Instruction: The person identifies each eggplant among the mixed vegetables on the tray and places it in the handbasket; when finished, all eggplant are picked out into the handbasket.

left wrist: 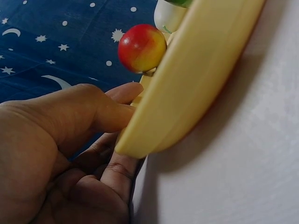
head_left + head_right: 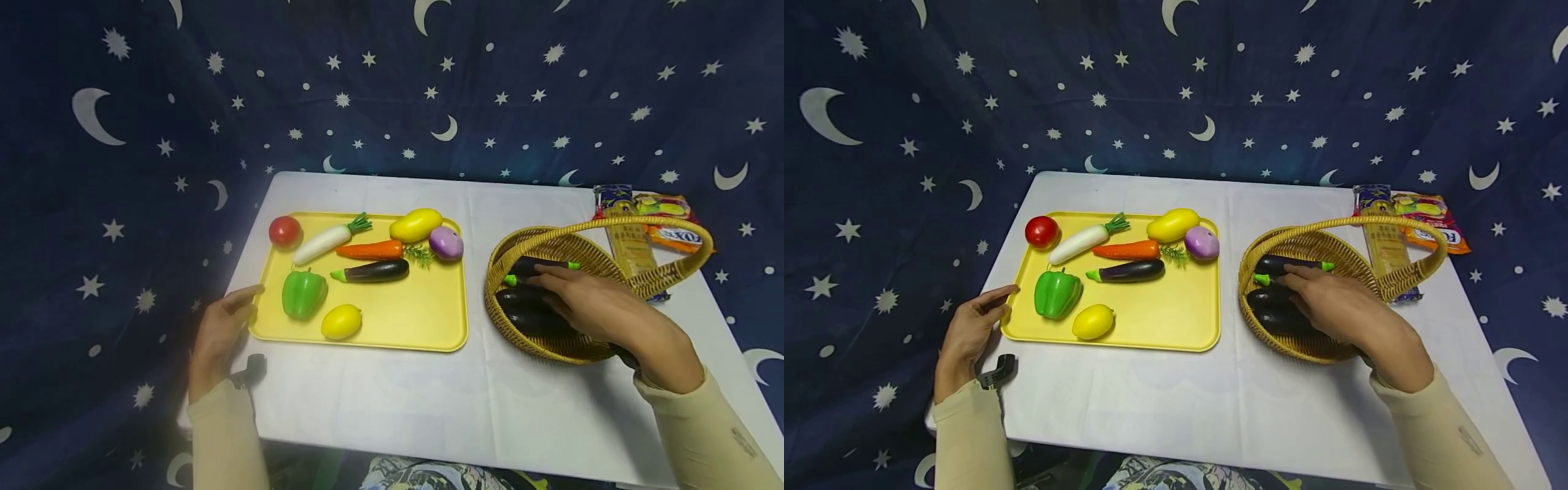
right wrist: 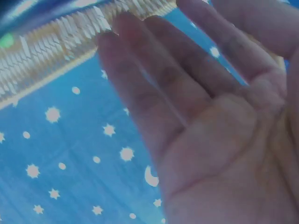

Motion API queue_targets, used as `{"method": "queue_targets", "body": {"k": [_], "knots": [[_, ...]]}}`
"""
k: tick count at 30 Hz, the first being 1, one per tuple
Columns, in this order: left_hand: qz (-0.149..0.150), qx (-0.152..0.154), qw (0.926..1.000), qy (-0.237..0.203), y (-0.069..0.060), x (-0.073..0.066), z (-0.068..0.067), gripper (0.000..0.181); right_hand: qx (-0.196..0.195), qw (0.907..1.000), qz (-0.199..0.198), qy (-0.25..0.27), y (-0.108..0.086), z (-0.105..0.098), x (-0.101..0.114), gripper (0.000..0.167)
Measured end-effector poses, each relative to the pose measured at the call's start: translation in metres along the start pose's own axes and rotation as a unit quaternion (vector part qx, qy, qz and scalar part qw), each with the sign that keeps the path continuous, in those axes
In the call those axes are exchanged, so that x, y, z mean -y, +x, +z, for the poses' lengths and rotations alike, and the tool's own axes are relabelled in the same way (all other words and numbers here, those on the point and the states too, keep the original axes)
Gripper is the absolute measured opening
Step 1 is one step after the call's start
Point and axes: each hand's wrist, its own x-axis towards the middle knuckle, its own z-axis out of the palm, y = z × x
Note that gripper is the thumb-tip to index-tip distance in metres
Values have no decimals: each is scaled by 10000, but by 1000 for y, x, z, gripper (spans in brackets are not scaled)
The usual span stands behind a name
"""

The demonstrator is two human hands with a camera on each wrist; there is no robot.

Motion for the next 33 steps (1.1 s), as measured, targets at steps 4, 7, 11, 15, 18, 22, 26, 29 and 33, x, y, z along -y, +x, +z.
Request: {"method": "queue_targets", "body": {"k": [4,7,11,15,18,22,26,29,33], "knots": [[16,36,10000,-16,0,-1,0,47,-1091,9920,-629,-83,-5,-14,13,50],[71,52,10000,-15,0,-1,-1,48,-1984,9741,-1086,-89,-5,-20,26,26],[140,1,9999,79,-1,-1,0,47,-2829,9462,-1563,134,5,-22,54,44],[140,-67,9996,229,-2,0,0,46,-3178,9282,-1854,551,26,-16,87,31],[134,-102,9995,252,-2,1,0,47,-3205,9238,-1814,1045,48,-9,110,24],[88,-78,9997,222,-3,4,-1,47,-2920,9254,-1533,1869,86,4,139,29],[110,-20,9998,179,-3,5,-1,47,-2376,9360,-780,2478,130,22,153,30],[198,-4,9996,184,-3,4,-2,47,-1832,9474,-78,2623,163,38,156,33],[267,68,9995,138,-3,2,-3,47,-1160,9664,301,2274,194,55,154,34]]}}
